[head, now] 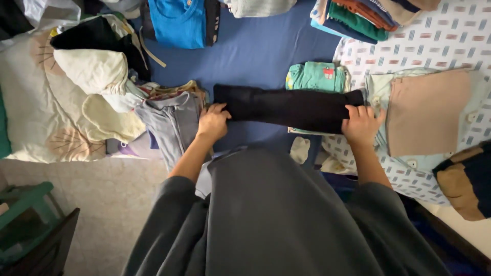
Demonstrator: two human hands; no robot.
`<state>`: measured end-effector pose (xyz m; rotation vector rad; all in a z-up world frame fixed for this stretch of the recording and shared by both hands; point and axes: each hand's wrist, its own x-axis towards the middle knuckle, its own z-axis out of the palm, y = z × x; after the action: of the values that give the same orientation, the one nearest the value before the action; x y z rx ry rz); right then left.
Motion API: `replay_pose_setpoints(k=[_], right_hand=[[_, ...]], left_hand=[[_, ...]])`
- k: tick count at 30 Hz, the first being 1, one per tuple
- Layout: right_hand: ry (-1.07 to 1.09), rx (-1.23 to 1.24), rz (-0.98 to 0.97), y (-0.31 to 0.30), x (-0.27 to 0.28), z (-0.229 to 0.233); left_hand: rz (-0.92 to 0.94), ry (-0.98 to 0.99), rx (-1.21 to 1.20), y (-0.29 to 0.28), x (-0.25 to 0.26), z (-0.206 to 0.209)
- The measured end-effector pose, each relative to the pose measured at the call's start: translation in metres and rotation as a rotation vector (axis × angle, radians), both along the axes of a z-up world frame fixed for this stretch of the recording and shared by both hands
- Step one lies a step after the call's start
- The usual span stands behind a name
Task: Folding various pieces of clothing and organizing them into a drawer.
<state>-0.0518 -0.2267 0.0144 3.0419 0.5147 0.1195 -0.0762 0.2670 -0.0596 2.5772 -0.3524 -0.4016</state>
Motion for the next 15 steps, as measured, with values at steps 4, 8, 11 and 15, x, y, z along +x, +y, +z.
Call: replay_pose_setpoints(k=[4,8,11,15], right_hand=[[-0.004,-0.038,-0.094,0.005,0.003,-0.001],[-0.055,0.051,-0.249,0.011,0.017,0.004],[-0.214,-0.012,-0.208,0.036,0.055,0.040],[-0.034,0.107,-0.062,-0.007,0.065,-0.025]], left_hand=[[0.167,0.213,0.077,-0.022,0.026,0.038],[0.174,-0.207,0.127,-0.030,0.055,0.023],[0.082,-0.363,0.243,-0.019,0.073,0.003],[-0.071,-0.194,0.334,0.002,0.088,-0.035]])
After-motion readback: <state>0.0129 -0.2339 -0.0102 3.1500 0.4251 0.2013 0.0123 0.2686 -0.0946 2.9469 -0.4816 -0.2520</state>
